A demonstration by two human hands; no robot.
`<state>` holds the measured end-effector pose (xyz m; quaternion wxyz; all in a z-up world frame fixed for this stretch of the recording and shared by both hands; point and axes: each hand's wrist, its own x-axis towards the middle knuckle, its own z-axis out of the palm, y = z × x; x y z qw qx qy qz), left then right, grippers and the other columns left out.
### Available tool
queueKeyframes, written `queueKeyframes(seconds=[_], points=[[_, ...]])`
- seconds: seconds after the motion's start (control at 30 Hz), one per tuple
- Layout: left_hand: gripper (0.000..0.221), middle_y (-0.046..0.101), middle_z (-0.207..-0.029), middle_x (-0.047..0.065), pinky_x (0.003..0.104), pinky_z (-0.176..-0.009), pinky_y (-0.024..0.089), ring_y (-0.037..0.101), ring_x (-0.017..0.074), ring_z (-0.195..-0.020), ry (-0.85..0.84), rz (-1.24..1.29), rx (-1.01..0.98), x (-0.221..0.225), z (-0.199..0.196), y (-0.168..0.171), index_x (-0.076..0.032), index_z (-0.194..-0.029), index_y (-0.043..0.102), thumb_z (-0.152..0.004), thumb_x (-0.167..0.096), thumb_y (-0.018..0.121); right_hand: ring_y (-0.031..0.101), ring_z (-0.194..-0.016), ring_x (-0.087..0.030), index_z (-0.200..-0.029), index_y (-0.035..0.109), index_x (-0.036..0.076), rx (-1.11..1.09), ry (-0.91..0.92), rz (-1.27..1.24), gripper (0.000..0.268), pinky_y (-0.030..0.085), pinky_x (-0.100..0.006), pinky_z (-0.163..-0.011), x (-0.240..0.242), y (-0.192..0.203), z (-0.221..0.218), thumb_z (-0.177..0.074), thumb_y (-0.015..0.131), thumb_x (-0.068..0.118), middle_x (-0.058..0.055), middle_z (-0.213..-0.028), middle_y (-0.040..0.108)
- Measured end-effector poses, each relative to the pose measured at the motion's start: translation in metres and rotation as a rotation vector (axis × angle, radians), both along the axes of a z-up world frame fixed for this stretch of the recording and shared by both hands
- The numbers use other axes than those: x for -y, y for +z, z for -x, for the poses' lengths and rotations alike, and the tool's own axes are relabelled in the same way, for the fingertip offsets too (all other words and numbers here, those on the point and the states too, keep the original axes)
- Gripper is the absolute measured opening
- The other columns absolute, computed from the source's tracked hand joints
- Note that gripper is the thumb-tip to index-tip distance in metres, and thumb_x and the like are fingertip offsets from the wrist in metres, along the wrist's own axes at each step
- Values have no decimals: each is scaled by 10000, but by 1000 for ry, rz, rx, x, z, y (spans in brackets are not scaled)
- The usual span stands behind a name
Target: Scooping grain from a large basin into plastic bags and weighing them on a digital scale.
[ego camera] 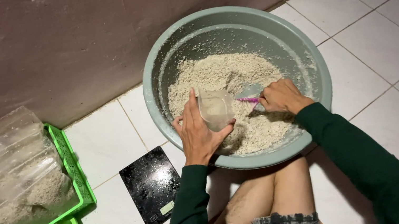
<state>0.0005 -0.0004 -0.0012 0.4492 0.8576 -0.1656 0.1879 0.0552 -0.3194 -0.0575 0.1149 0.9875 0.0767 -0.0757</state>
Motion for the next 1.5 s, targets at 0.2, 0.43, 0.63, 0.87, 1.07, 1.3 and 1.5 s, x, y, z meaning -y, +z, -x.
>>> queueKeyframes(seconds=[0.2, 0.43, 0.63, 0.87, 1.07, 1.3, 1.5], points=[[1151, 534, -1292, 157, 529, -960, 332, 594, 323, -1139, 2, -3, -9, -2, 3, 5, -50, -1512, 287, -628, -523, 851, 714, -855, -382, -732, 754, 205, -81, -140, -187, 446, 544, -449, -717, 7, 20, 26, -815, 490, 555, -147, -741, 727], [1095, 499, -1318, 91, 509, -965, 347, 584, 286, -1162, -12, -29, -38, -1, -3, -2, -94, -1462, 375, -567, -511, 849, 673, -934, -434, -788, 798, 224, -91, -265, -444, 345, 520, -519, -822, -7, 78, 64, -869, 520, 412, -161, -801, 748], [1069, 506, -1266, 52, 484, -965, 359, 588, 253, -1137, 1, -23, -44, -1, -4, -5, -114, -1425, 394, -539, -502, 849, 670, -900, -434, -865, 794, 213, 199, -283, -603, 296, 518, -534, -770, -18, 128, 82, -947, 553, 363, -174, -805, 722], [1020, 512, -1284, 55, 463, -949, 368, 593, 256, -1126, 18, -41, -33, 1, -3, -6, -118, -1431, 401, -594, -519, 824, 686, -886, -397, -980, 784, 273, 283, -291, -541, 259, 531, -516, -787, -63, 185, 100, -963, 547, 375, -101, -782, 744], [1034, 519, -1283, 83, 485, -943, 374, 596, 293, -1140, -2, -16, -56, -2, 2, 6, -101, -1438, 395, -598, -503, 843, 706, -832, -379, -949, 782, 280, 280, -220, -443, 289, 543, -510, -772, -100, 192, 103, -971, 539, 435, -85, -806, 752], [989, 519, -1257, 96, 489, -933, 395, 592, 315, -1140, -13, -3, -52, -2, 1, 2, -89, -1428, 408, -637, -505, 831, 692, -678, -267, -911, 739, 259, 571, 33, -268, 236, 548, -383, -610, -99, 164, 103, -974, 572, 413, -31, -655, 645], [1000, 535, -1252, 86, 484, -944, 386, 597, 299, -1132, 32, -19, -11, 0, 1, -2, -96, -1414, 414, -615, -523, 837, 651, -626, -216, -885, 707, 238, 757, 212, -192, 193, 515, -310, -558, -107, 167, 107, -980, 592, 360, -15, -613, 525]])
